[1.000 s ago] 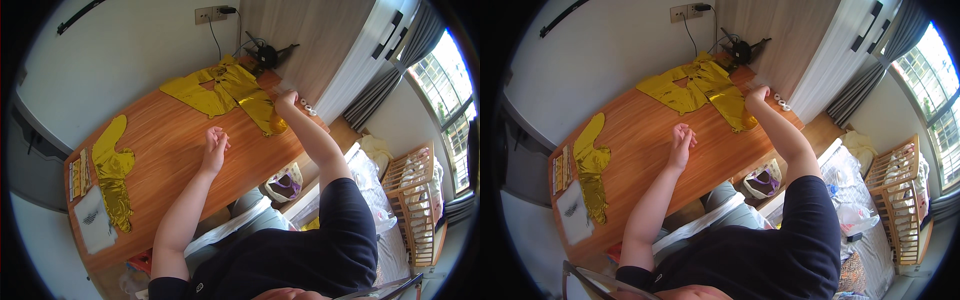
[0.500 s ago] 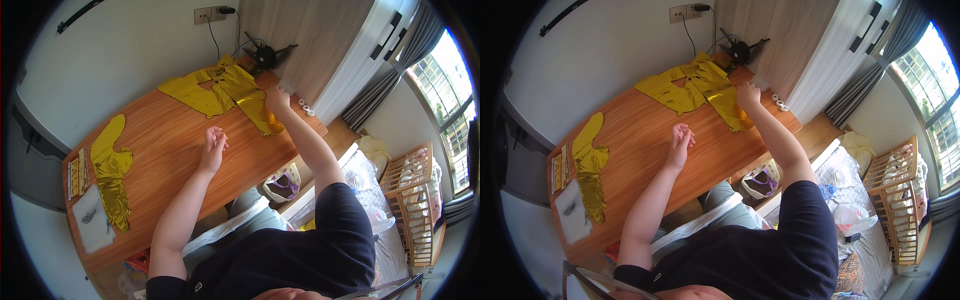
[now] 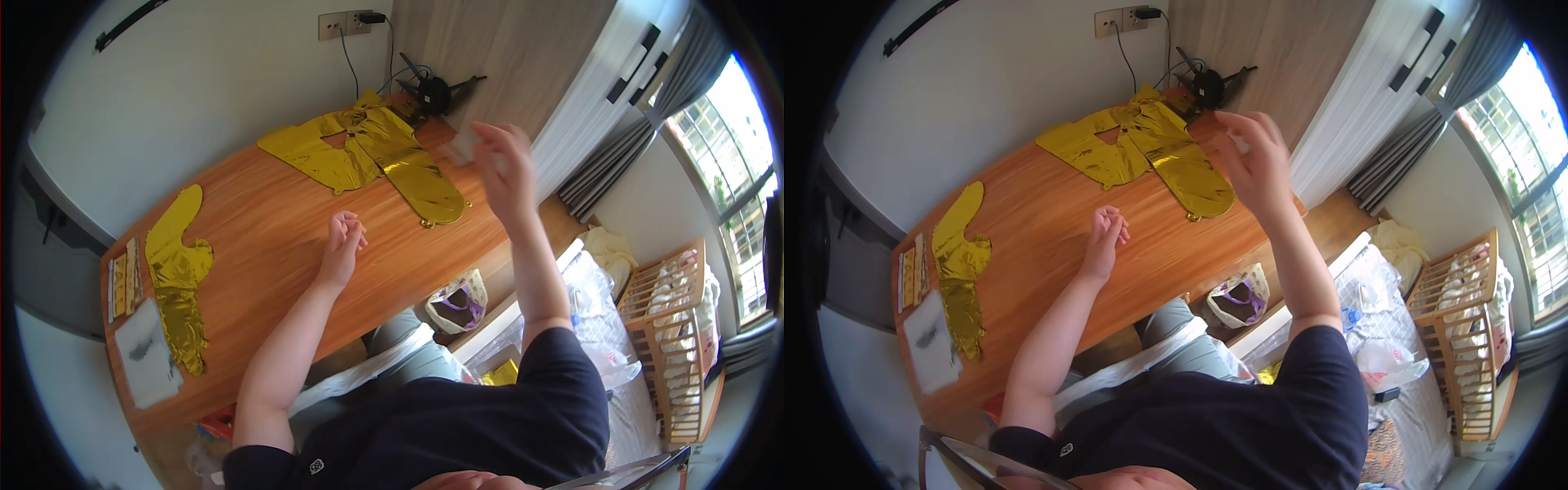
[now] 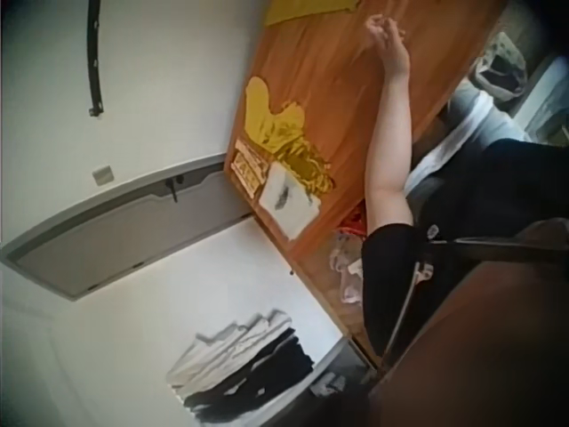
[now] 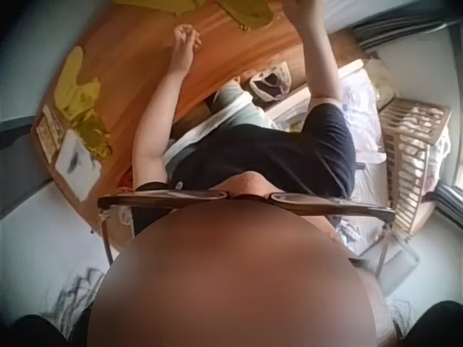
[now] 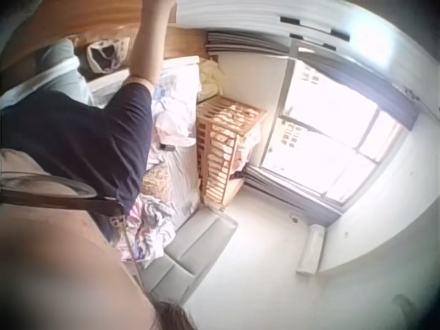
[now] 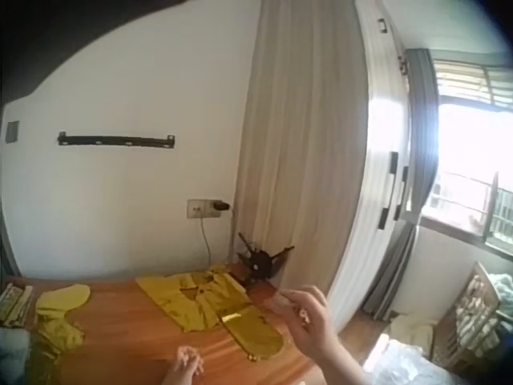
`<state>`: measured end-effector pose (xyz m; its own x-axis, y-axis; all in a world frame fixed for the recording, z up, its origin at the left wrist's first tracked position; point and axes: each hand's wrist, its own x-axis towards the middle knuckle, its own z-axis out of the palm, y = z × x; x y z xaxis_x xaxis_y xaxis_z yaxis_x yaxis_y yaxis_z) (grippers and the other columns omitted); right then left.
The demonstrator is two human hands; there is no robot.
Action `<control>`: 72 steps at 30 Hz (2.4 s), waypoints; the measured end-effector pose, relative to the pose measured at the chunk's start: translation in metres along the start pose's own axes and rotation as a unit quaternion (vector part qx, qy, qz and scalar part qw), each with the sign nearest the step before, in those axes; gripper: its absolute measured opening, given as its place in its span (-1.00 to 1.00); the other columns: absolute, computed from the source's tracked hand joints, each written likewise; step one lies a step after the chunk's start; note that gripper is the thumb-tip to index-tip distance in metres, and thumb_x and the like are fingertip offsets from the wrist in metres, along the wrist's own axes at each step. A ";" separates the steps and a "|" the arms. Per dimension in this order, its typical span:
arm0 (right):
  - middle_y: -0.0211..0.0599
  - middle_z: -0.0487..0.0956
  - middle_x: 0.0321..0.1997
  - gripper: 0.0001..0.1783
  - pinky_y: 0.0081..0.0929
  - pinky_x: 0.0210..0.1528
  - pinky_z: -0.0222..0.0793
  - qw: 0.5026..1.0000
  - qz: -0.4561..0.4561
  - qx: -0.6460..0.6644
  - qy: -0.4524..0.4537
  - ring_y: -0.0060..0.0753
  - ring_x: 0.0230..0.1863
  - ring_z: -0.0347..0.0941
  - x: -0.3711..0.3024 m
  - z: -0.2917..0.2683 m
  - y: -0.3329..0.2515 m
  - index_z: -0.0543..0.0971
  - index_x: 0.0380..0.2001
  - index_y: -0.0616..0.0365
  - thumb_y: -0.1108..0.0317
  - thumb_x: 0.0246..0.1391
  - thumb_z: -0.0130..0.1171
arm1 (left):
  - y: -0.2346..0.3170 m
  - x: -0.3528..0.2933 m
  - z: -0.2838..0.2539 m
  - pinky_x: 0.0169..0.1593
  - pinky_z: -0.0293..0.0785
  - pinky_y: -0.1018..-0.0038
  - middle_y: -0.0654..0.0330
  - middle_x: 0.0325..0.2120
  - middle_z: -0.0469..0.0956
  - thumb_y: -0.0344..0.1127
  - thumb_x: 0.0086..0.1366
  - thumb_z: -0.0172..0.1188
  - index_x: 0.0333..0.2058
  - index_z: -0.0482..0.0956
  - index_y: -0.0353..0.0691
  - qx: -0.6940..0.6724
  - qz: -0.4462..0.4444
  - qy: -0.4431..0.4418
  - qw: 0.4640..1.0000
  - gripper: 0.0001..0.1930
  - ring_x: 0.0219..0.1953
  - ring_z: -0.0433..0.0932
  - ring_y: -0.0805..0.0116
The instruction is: Counting out plastic sticks and packaging gold foil balloons into bags.
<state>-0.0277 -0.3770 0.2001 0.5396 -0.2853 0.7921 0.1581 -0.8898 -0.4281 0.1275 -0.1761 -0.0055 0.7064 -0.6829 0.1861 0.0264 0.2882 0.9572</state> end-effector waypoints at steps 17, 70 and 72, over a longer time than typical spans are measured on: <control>-0.51 0.61 -0.23 -0.68 -0.63 -0.32 0.45 0.763 -0.605 -0.037 0.224 -0.69 -0.40 0.48 -0.178 -0.247 -0.160 0.57 -0.37 0.06 0.13 0.34 -0.03 | 0.148 -0.117 0.152 -0.10 0.38 0.31 0.39 -0.17 0.52 -0.24 0.21 0.28 -0.09 0.63 0.11 0.272 0.517 -0.286 0.759 -0.73 -0.13 0.50 0.33; -0.21 0.50 0.26 -0.43 -0.22 0.23 0.39 0.681 0.653 -0.316 -0.099 -0.26 0.32 0.36 -0.747 -0.444 0.413 0.45 0.22 0.01 0.20 0.12 0.24 | 0.022 -0.206 0.214 -0.03 0.44 0.24 0.11 -0.20 0.64 -0.43 0.14 0.24 -0.19 0.63 -0.20 0.417 0.181 -0.422 0.784 -0.78 -0.16 0.59 0.07; -0.18 0.47 0.29 -0.39 -0.23 0.28 0.36 0.669 0.685 -0.279 -0.066 -0.26 0.35 0.33 -0.757 -0.468 0.407 0.45 0.22 0.01 0.16 0.08 0.27 | 0.023 -0.206 0.206 -0.02 0.44 0.25 0.11 -0.21 0.64 -0.44 0.14 0.24 -0.19 0.63 -0.19 0.416 0.173 -0.414 0.791 -0.78 -0.16 0.59 0.08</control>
<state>-0.7589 -0.6895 -0.3705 -0.0644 -0.9689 -0.2391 -0.8742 0.1704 -0.4548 -0.1635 -0.1671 0.0240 -0.1445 -0.9647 0.2203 -0.7846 0.2474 0.5686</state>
